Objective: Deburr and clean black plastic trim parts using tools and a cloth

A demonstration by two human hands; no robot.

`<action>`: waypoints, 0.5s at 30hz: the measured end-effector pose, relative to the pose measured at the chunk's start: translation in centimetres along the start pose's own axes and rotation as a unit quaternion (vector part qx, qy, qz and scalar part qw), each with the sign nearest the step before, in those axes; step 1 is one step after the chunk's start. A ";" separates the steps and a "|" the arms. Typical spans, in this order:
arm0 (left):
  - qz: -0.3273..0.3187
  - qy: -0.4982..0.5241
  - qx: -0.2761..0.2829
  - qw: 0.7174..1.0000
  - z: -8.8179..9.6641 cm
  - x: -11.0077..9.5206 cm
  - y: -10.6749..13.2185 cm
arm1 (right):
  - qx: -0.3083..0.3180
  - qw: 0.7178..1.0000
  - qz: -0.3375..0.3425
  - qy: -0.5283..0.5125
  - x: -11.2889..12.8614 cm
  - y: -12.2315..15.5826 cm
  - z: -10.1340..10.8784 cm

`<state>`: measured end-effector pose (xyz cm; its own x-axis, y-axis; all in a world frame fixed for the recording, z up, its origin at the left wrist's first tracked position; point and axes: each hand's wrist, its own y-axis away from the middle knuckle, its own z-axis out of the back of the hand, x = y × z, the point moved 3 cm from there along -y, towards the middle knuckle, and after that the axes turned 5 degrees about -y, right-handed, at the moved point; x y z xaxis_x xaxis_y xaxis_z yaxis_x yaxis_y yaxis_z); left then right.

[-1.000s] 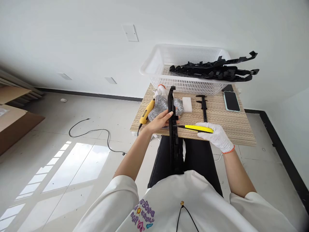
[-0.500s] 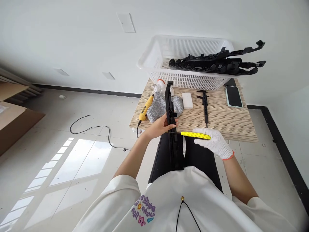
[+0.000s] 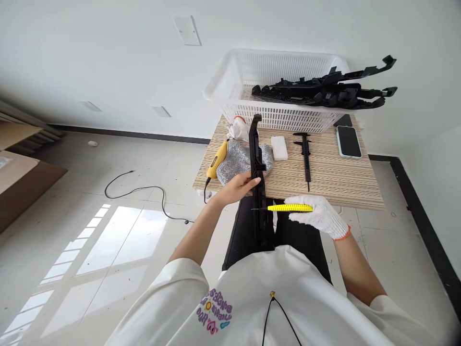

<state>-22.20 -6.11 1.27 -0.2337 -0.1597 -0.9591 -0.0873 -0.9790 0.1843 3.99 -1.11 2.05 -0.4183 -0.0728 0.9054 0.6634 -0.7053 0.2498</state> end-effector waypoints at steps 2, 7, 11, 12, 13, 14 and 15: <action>0.016 0.012 -0.010 1.000 0.0 0.0 -0.2 | -0.011 1.000 0.000 0.007 0.0 -0.1 0.1; -0.006 -0.001 -0.075 0.997 0.0 0.4 -0.8 | -0.005 1.000 -0.018 -0.019 -0.3 0.0 0.1; -0.049 -0.036 -0.206 0.977 1.5 -1.4 -0.3 | 0.028 0.996 -0.037 -0.079 -0.7 0.3 -0.1; -0.072 -0.061 -0.252 0.963 2.1 -2.7 0.3 | 0.037 0.995 -0.041 -0.087 -0.8 0.3 -0.2; -0.106 -0.096 -0.293 0.945 2.5 -4.5 1.3 | 0.037 0.994 -0.045 -0.089 -1.0 0.3 -0.2; -0.152 -0.143 -0.326 0.922 2.6 -6.6 2.5 | 0.029 0.995 -0.047 -0.089 -1.1 0.4 -0.1; -0.203 -0.196 -0.352 0.893 2.4 -8.9 4.0 | 0.016 0.995 -0.047 -0.089 -1.2 0.4 0.0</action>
<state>-22.79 -8.28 11.10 -0.6538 0.1489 -0.7419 0.3553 -0.8052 -0.4747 4.72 -1.31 1.01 -0.3654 0.1209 0.9230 0.6471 -0.6798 0.3452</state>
